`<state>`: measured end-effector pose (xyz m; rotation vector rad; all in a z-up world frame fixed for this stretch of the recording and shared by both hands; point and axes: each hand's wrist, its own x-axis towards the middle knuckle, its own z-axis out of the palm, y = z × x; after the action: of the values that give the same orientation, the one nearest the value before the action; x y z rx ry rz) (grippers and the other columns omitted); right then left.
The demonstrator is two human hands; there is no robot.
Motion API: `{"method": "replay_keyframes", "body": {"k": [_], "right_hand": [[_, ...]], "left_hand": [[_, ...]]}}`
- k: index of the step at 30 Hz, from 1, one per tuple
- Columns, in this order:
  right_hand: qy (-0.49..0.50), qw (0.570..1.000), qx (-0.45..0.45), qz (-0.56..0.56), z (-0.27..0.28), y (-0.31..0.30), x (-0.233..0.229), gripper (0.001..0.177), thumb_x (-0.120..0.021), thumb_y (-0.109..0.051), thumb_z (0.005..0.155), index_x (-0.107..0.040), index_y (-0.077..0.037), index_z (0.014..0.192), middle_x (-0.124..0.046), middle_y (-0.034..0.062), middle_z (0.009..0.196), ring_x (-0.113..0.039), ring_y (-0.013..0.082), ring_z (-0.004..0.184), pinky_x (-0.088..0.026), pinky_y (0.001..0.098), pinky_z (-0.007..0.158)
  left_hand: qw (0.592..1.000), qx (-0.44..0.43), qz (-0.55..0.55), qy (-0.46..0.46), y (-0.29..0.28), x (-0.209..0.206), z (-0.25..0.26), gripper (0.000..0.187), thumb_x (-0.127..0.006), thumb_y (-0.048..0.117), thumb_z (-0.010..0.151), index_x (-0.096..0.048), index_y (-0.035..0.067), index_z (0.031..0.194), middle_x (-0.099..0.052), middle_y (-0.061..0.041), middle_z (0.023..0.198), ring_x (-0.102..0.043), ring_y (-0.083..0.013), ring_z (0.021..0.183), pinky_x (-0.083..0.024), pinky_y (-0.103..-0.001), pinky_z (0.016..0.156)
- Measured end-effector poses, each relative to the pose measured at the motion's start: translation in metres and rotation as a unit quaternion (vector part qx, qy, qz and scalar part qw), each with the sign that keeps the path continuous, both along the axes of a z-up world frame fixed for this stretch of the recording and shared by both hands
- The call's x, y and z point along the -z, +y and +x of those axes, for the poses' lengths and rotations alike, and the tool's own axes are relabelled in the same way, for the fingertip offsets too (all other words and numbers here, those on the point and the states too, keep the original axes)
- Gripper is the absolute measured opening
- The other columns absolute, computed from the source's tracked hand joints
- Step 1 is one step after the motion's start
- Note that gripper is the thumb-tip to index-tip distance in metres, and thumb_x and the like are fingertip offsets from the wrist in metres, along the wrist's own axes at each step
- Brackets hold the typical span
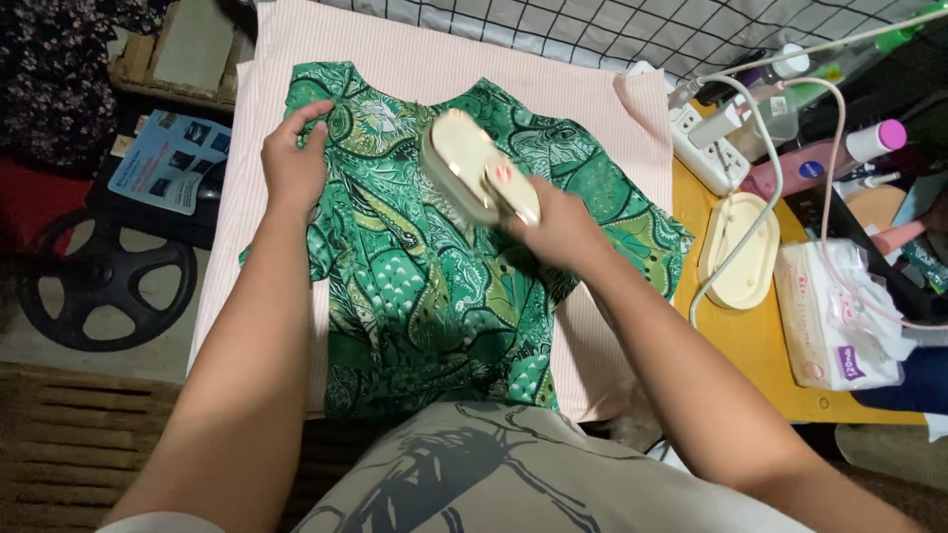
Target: Ironing a green patterned garment with a small hand iron/steamer on a flat surface.
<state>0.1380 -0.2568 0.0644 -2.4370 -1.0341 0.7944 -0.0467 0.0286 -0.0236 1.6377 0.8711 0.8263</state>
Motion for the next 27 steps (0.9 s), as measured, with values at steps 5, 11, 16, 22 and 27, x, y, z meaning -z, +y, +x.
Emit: {"method": "replay_keyframes", "body": {"k": [5, 11, 16, 22, 27], "right_hand": [[-0.049, 0.997, 0.053, 0.029, 0.015, 0.033, 0.008, 0.058, -0.076, -0.035, 0.081, -0.056, -0.009, 0.129, -0.071, 0.0240, 0.113, -0.070, 0.0411, 0.103, -0.054, 0.0479, 0.091], [-0.039, 0.994, 0.105, 0.001, 0.006, 0.008, -0.001, 0.065, -0.076, -0.035, 0.083, -0.050, -0.006, 0.134, -0.071, 0.0257, 0.108, -0.072, 0.0394, 0.091, -0.057, 0.0466, 0.081], [0.023, 0.990, 0.139, -0.013, 0.017, 0.010, -0.020, 0.052, -0.073, -0.030, 0.085, -0.055, -0.007, 0.128, -0.075, 0.0202, 0.100, -0.074, 0.0305, 0.068, -0.060, 0.0426, 0.062], [0.037, 0.990, 0.136, 0.024, 0.031, 0.009, -0.021, 0.048, -0.074, -0.027, 0.085, -0.057, -0.007, 0.125, -0.073, 0.0178, 0.098, -0.069, 0.0249, 0.060, -0.057, 0.0401, 0.055], [0.012, 0.997, -0.056, 0.048, 0.005, -0.055, 0.005, 0.053, -0.075, -0.034, 0.080, -0.061, -0.014, 0.127, -0.073, 0.0113, 0.115, -0.071, 0.0290, 0.104, -0.054, 0.0420, 0.093]], "left_hand": [[1.000, -0.003, -0.003, 0.007, 0.005, 0.009, 0.002, 0.025, -0.065, 0.006, 0.099, -0.076, 0.013, 0.119, -0.076, -0.009, 0.118, -0.069, -0.0169, 0.108, -0.052, -0.029, 0.097], [1.000, -0.010, 0.009, 0.026, 0.005, 0.009, -0.003, 0.025, -0.066, 0.007, 0.098, -0.077, 0.015, 0.119, -0.076, -0.010, 0.118, -0.070, -0.0182, 0.109, -0.051, -0.030, 0.097], [0.998, 0.019, 0.035, 0.039, 0.007, 0.010, 0.000, 0.025, -0.066, 0.009, 0.098, -0.076, 0.014, 0.120, -0.076, -0.011, 0.118, -0.070, -0.0181, 0.109, -0.051, -0.030, 0.097], [0.998, 0.037, -0.005, 0.048, 0.012, 0.013, -0.003, 0.025, -0.067, 0.010, 0.097, -0.076, 0.015, 0.120, -0.074, -0.011, 0.121, -0.068, -0.0187, 0.112, -0.050, -0.030, 0.098], [0.997, 0.053, -0.026, 0.045, 0.017, 0.019, -0.003, 0.025, -0.066, 0.011, 0.099, -0.074, 0.015, 0.122, -0.074, -0.010, 0.123, -0.067, -0.0184, 0.113, -0.050, -0.029, 0.098]]}}
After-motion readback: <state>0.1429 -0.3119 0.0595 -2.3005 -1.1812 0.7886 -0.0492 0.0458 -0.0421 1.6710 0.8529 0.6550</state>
